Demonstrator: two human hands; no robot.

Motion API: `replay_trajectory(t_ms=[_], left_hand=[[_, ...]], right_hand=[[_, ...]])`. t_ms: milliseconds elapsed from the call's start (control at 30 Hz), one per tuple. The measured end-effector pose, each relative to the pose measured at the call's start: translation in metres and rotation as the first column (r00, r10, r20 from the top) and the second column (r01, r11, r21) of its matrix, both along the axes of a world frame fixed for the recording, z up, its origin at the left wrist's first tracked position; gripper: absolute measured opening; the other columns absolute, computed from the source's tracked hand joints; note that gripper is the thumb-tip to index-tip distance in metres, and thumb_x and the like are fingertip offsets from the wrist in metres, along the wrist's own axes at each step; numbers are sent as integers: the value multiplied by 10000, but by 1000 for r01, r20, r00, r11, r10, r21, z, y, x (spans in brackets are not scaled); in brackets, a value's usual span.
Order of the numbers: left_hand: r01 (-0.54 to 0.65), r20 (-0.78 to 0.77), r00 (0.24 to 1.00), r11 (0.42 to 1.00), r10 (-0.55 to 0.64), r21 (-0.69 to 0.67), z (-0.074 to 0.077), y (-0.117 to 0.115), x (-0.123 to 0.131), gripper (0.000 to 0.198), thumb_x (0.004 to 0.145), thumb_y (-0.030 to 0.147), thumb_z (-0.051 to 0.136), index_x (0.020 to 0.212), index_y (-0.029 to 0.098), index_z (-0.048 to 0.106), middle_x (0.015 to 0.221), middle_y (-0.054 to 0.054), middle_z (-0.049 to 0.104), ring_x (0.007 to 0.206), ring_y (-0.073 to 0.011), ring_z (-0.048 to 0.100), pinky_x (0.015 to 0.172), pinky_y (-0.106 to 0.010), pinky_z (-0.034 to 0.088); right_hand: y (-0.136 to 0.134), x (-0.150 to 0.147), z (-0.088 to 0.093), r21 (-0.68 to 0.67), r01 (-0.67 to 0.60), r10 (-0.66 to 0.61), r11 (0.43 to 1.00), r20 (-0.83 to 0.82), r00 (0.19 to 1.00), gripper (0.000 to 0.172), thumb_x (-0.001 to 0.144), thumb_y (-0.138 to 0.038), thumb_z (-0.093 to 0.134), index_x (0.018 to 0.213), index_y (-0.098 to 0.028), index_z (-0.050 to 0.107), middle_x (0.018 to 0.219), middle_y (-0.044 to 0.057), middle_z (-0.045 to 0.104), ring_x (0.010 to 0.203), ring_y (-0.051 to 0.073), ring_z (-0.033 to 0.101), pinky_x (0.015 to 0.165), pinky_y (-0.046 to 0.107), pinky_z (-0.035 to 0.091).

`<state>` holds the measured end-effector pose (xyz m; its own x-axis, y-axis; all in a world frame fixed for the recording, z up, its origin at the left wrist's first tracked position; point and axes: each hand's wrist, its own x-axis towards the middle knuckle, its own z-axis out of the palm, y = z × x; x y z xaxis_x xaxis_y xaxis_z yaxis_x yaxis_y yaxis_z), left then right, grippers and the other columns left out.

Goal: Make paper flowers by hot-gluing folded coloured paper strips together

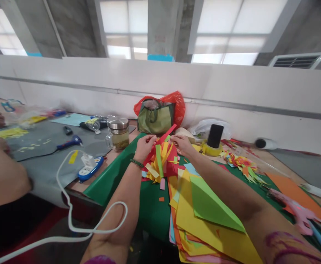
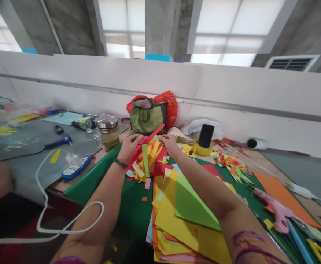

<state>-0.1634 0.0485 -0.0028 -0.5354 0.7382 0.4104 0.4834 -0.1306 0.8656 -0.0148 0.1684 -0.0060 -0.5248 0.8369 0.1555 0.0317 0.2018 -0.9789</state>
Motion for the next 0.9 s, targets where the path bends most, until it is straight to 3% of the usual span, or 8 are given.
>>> replay_trajectory(t_ms=[100,267,367,467,567,667,767,900], left_hand=[[49,-129,990,997,-57,-61,-3,4,15,539,757,389,686,1226,142,588,1057,-84,693,944,-189,641,819,-265,496],[-210,-419,906,919,55,-333,-12,5,19,403,768,179,639,1170,186,629,1068,-123,688,1038,-295,620,911,-409,454],[-338,-468,870,879,155,-337,-12,1,16,395,754,114,578,1140,162,641,1106,-184,654,1123,-382,558,964,-536,377],[-386,-503,839,878,208,-281,-6,-4,17,493,723,143,601,1215,172,604,1226,-179,585,1207,-377,486,1027,-524,324],[-158,-438,890,986,123,-43,1,-8,24,465,773,223,562,1236,188,592,1247,-122,578,1192,-282,503,1039,-411,361],[181,-308,942,974,-133,134,3,-8,35,373,849,310,480,1154,168,641,1134,-97,649,1087,-230,568,967,-351,429],[301,-181,936,953,-301,-27,0,-2,43,335,823,364,528,1016,143,689,918,-72,706,870,-205,632,781,-299,496],[200,-187,952,955,-242,-217,-8,7,39,242,795,322,541,786,135,695,696,-28,669,686,-170,605,637,-256,470]], right_hand=[[-3,15,4,-55,-9,5,998,-73,997,318,620,-450,743,737,-173,639,601,-24,587,498,71,471,436,184,350],[-8,27,9,-111,-70,58,991,-111,992,367,530,-457,795,634,-175,584,534,-40,531,440,64,401,383,204,296],[-10,29,8,-115,-98,86,989,-101,991,399,514,-486,793,637,-173,578,540,-33,537,438,66,395,382,211,289],[-12,32,7,-80,-123,118,989,-68,991,424,521,-518,779,676,-169,593,524,-48,510,435,62,377,396,210,284],[-16,36,7,2,-130,130,991,-16,991,415,573,-534,742,727,-172,612,503,-61,487,433,67,370,409,213,282],[-22,39,7,117,-124,119,985,47,992,360,661,-516,678,767,-175,632,505,-58,486,458,82,400,434,219,303],[-25,40,7,232,-122,95,965,124,988,314,744,-469,606,829,-171,654,520,-51,493,483,94,417,462,226,321],[-18,43,7,356,-142,43,923,273,961,313,837,-419,507,903,-161,674,567,-31,546,525,111,460,514,240,354]])
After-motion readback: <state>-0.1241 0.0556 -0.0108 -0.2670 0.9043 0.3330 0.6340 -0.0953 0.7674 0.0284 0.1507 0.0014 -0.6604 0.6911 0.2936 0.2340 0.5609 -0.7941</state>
